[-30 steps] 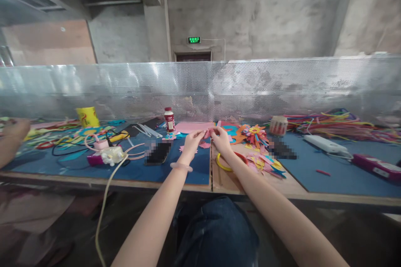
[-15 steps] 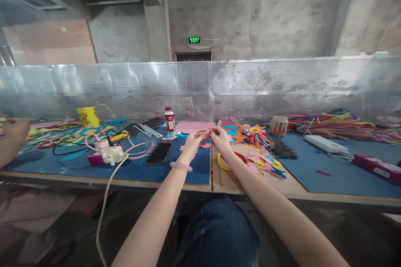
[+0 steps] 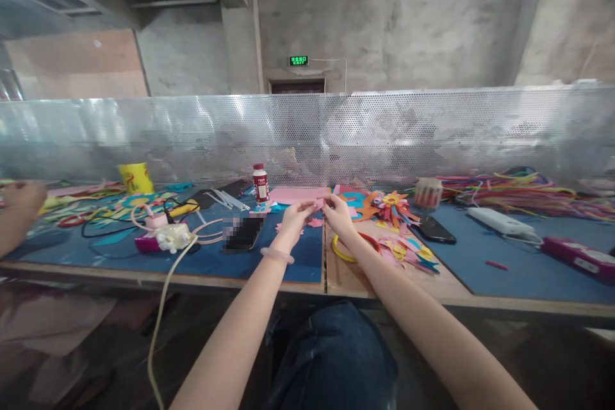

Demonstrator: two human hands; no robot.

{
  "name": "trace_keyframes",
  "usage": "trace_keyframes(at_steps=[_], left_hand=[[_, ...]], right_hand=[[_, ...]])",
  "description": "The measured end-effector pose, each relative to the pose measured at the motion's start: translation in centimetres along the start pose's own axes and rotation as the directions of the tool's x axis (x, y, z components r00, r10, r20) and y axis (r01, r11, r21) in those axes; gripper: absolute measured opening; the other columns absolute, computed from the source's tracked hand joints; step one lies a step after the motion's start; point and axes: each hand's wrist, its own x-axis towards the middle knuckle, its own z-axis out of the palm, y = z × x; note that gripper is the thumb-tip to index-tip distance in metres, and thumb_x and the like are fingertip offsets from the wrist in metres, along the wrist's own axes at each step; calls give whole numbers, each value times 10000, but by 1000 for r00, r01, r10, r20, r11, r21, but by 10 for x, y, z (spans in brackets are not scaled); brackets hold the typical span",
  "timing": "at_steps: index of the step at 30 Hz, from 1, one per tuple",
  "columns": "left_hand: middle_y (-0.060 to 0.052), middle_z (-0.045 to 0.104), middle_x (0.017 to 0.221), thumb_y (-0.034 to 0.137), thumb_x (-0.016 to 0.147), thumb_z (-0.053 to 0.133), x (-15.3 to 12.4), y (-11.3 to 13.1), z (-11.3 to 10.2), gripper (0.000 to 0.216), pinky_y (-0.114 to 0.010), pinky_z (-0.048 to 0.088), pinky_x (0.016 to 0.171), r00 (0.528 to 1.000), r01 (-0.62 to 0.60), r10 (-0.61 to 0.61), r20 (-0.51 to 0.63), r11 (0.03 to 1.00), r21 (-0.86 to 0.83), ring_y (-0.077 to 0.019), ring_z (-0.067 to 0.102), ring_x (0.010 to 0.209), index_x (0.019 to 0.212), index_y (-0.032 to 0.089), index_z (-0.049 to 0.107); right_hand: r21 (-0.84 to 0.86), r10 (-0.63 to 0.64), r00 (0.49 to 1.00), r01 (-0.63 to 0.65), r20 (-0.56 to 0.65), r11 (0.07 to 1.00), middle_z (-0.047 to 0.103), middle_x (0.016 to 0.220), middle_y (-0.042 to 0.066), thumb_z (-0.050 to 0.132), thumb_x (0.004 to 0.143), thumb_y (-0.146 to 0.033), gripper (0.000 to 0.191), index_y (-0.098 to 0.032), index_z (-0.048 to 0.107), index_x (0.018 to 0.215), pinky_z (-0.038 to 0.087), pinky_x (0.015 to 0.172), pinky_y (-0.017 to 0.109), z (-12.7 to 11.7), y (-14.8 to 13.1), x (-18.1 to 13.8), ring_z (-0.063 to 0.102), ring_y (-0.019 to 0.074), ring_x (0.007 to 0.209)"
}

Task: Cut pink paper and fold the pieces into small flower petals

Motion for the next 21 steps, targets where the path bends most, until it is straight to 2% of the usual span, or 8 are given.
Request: trace_keyframes(at_steps=[7,10,13,17,21], left_hand=[[-85,679,817,195,567,737,3,-3,-6,264,-212,441,564,995,89,-86,46,994,-69,-162,623,750,813,133,666],[-83,680,808,189,560,738,3,-2,-6,250,-216,444,551,993,114,-112,25,991,-72,-150,621,699,794,137,667],[-82,680,809,194,550,741,2,-2,-5,248,-221,449,544,992,129,-129,13,990,-64,-148,618,677,782,142,670],[-74,679,801,258,585,723,2,-2,-4,247,-221,448,533,993,117,-117,-1,992,-52,-130,603,630,801,149,679],[-76,679,781,296,597,702,4,-4,-4,249,-233,443,532,999,36,-35,-33,999,35,-135,590,615,788,136,683]], right_hand=[[41,79,995,-81,56,996,621,717,25,474,667,-218,224,-146,616,824,443,585,243,-2,4,3,546,133,636],[62,86,988,-94,124,994,642,744,35,499,671,-244,219,-142,623,820,440,593,240,-4,4,4,555,135,653],[58,97,986,-106,138,993,648,727,32,509,664,-250,203,-143,627,789,436,588,236,-5,4,4,553,131,637],[72,111,985,-121,132,990,648,712,20,490,651,-231,200,-148,625,772,434,579,234,-4,2,3,555,128,622],[55,111,985,-120,131,991,642,693,14,471,647,-230,208,-151,623,765,436,570,234,-3,1,2,555,130,614]])
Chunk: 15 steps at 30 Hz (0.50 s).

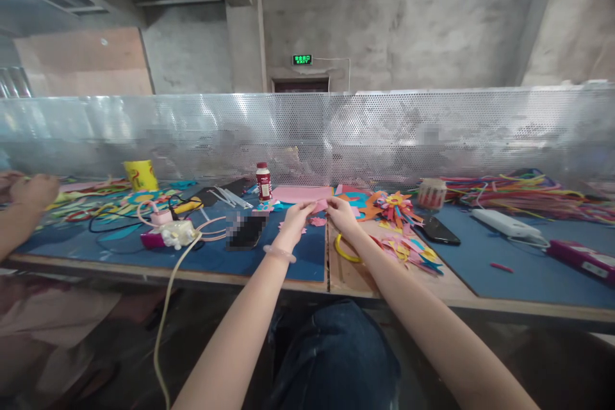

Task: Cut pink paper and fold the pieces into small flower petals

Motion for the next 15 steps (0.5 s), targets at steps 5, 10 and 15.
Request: trace_keyframes(at_steps=[5,10,15], left_hand=[[-68,682,759,298,597,688,0,0,0,221,-237,434,557,995,-71,79,-61,989,130,-153,588,656,750,138,691],[-78,682,785,290,607,676,-2,0,2,224,-254,447,579,995,-72,81,-54,986,150,-169,596,693,769,136,691],[-88,680,807,274,606,675,-2,1,3,238,-261,460,603,996,-80,86,-36,987,142,-174,604,723,794,129,686]], right_hand=[[-35,1,1000,-2,-14,999,637,686,19,440,641,-215,236,-139,628,762,433,575,237,2,2,-1,554,136,626],[12,69,996,-69,-47,998,625,676,24,448,620,-218,245,-129,624,765,431,561,233,2,5,0,547,131,605],[66,112,991,-107,-75,992,624,675,19,482,615,-240,229,-133,622,761,435,558,227,1,4,0,546,122,595]])
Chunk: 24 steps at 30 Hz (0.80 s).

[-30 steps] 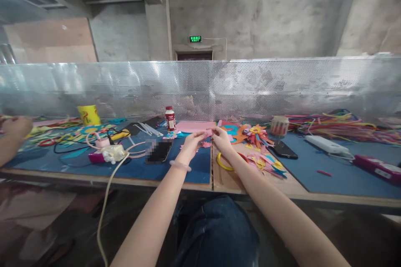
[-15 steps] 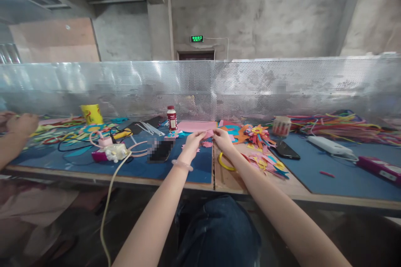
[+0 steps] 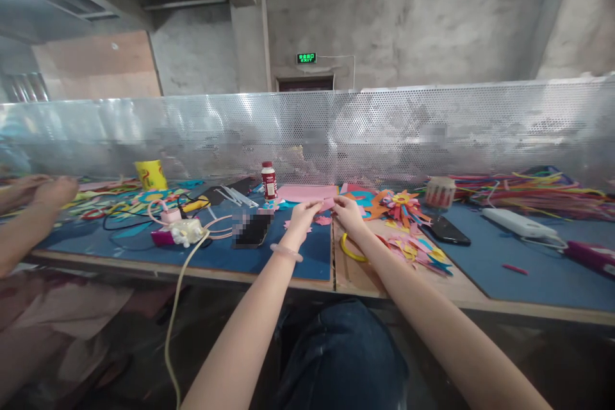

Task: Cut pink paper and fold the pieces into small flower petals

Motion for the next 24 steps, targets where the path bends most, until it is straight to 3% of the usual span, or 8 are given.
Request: trace_keyframes(at_steps=[5,12,19,24], left_hand=[[-90,683,810,284,590,693,1,-1,-1,248,-251,456,592,1000,11,-11,-11,1000,-1,-175,606,718,784,130,690],[-104,681,889,286,593,709,2,-4,-1,303,-280,463,658,997,-10,12,71,1000,-29,-198,619,801,854,135,674],[-62,679,729,204,586,706,3,-3,-1,236,-309,467,723,994,-105,105,32,994,6,-171,622,722,803,140,640],[-83,682,821,203,602,694,4,-4,0,187,-338,455,797,989,-145,144,43,989,27,-181,619,799,772,136,653]], right_hand=[[16,-13,1000,13,13,1000,623,658,13,487,618,-235,214,-140,626,751,437,554,228,0,0,-1,547,121,590],[55,34,999,-33,-27,998,610,655,13,486,592,-264,235,-137,614,743,434,535,230,-2,7,4,529,114,561],[44,30,999,-29,-22,999,617,666,21,494,596,-274,233,-136,611,743,439,535,229,-2,5,2,536,112,559],[10,8,999,-8,-38,1000,610,637,12,480,597,-258,207,-142,602,718,443,530,230,-2,3,3,537,113,553]])
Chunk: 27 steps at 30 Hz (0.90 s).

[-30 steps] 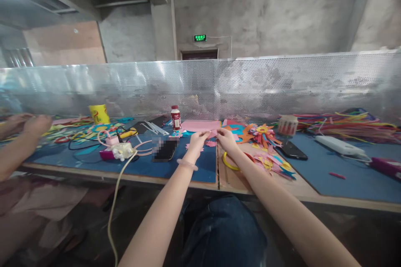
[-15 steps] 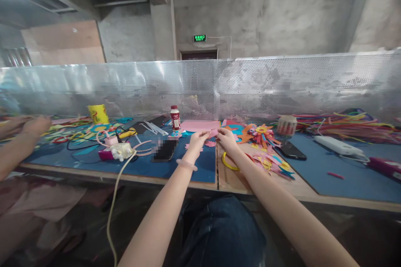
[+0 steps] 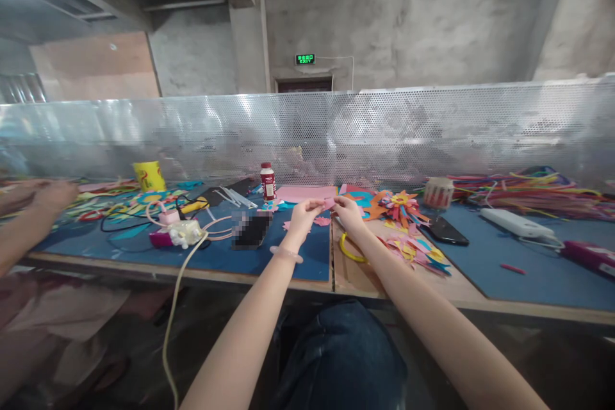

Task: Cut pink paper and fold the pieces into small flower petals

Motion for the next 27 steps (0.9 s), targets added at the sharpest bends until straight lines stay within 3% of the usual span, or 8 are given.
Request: trace_keyframes(at_steps=[14,27], left_hand=[[-85,683,778,224,580,706,-1,6,2,205,-341,459,773,999,22,-22,-29,1000,15,-190,623,758,753,123,665],[-71,679,737,216,556,710,-1,6,1,229,-314,461,732,998,58,-58,-19,998,-7,-179,616,724,759,124,659]], right_hand=[[-133,-87,996,90,31,987,625,667,28,548,674,-318,191,-150,614,738,451,540,251,-1,-4,-2,553,141,604],[-116,-50,997,56,53,992,642,691,39,589,669,-341,234,-137,625,779,453,548,249,0,-10,-4,564,136,608]])
